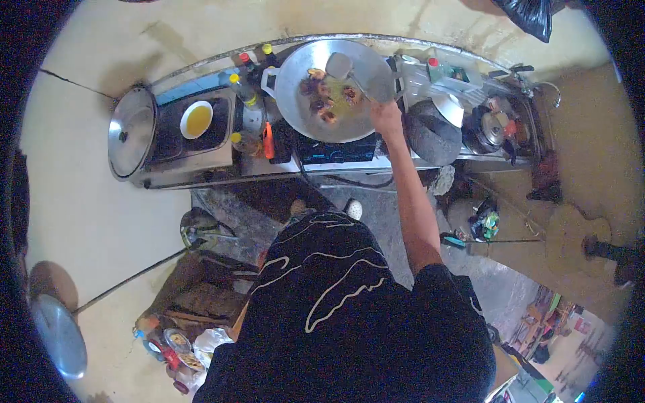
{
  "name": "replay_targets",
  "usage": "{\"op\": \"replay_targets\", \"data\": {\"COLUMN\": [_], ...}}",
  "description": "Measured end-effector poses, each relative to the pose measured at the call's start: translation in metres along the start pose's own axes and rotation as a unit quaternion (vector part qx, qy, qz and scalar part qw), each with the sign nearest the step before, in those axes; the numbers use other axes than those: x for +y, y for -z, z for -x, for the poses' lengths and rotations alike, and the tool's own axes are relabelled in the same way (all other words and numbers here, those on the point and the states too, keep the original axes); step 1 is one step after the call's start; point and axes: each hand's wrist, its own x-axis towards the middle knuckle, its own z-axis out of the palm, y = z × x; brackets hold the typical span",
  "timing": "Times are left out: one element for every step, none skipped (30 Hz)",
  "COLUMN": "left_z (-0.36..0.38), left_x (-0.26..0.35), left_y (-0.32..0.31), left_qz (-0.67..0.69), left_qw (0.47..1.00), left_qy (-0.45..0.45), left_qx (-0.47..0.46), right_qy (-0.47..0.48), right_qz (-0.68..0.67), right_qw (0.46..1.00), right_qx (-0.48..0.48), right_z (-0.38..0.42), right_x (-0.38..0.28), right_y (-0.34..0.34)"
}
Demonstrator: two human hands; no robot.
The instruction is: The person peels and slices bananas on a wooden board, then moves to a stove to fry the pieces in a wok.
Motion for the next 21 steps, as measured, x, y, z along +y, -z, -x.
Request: {"op": "replay_targets", "data": {"left_z": [0.000,0.002,0.004,0.005,0.006,0.009,0.014,0.018,0.013,0.010,0.011,0.009,0.007,0.008,0.007,0.006,0.007,0.008,0.009,0.009,0.011], "left_x": [0.001,0.001,0.000,-0.001,-0.002,0.003,0.018,0.031,0.014,-0.002,-0.006,-0.004,0.007,0.017,0.014,0.012,0.010,0.008,0.006,0.004,0.016], "left_y": [0.000,0.000,-0.002,-0.005,-0.007,-0.005,0.001,0.005,0.002,0.000,-0.001,-0.001,0.000,0.001,0.000,-0.002,-0.005,-0.007,-0.010,-0.011,-0.010], "left_qz": [0.023,0.045,0.037,0.029,0.020,-0.059,-0.137,-0.215,-0.156,-0.096,-0.036,-0.105,-0.172,-0.238,-0.204,-0.169,-0.133,-0.041,0.051,0.143,0.182], "left_qw": [0.999,0.996,0.997,0.997,0.996,0.997,0.990,0.975,0.987,0.995,0.998,0.994,0.984,0.967,0.978,0.986,0.990,0.997,0.995,0.985,0.978], "left_qy": [0.034,0.068,0.070,0.072,0.073,0.032,-0.009,-0.051,-0.017,0.018,0.053,0.015,-0.023,-0.060,-0.028,0.004,0.036,0.053,0.069,0.084,0.098], "left_qx": [-0.010,-0.021,0.003,0.026,0.048,0.041,0.034,0.026,0.018,0.010,0.001,-0.020,-0.041,-0.060,-0.027,0.007,0.040,0.044,0.047,0.050,0.034], "right_qy": [0.009,0.017,0.020,0.022,0.004,-0.015,-0.054,-0.087,-0.124,-0.155,-0.185,-0.236,-0.285,-0.334,-0.326,-0.317,-0.309,-0.320,-0.331,-0.342,-0.335], "right_qz": [0.026,0.053,0.036,0.020,-0.017,-0.053,-0.110,-0.174,-0.234,-0.302,-0.367,-0.351,-0.334,-0.316,-0.324,-0.332,-0.340,-0.346,-0.352,-0.359,-0.354], "right_qw": [1.000,0.998,0.999,1.000,1.000,0.998,0.991,0.977,0.956,0.928,0.892,0.884,0.873,0.860,0.859,0.858,0.856,0.849,0.841,0.833,0.837], "right_qx": [0.004,0.008,0.007,0.007,-0.009,-0.025,-0.057,-0.092,-0.123,-0.157,-0.189,-0.200,-0.211,-0.222,-0.227,-0.231,-0.236,-0.240,-0.243,-0.246,-0.250], "right_z": [0.001,0.002,0.002,0.002,0.002,0.002,0.002,0.003,0.003,0.003,0.003,0.000,-0.004,-0.007,-0.006,-0.003,-0.002,-0.002,-0.002,-0.003,-0.002], "right_x": [-0.005,-0.010,-0.007,-0.005,-0.002,0.001,0.002,0.001,0.000,-0.006,-0.012,-0.017,-0.022,-0.026,-0.027,-0.028,-0.028,-0.028,-0.028,-0.029,-0.031], "right_y": [0.002,0.004,0.003,0.001,0.000,-0.002,-0.002,-0.001,0.001,0.007,0.014,0.019,0.023,0.025,0.027,0.031,0.034,0.037,0.039,0.041,0.043]}}
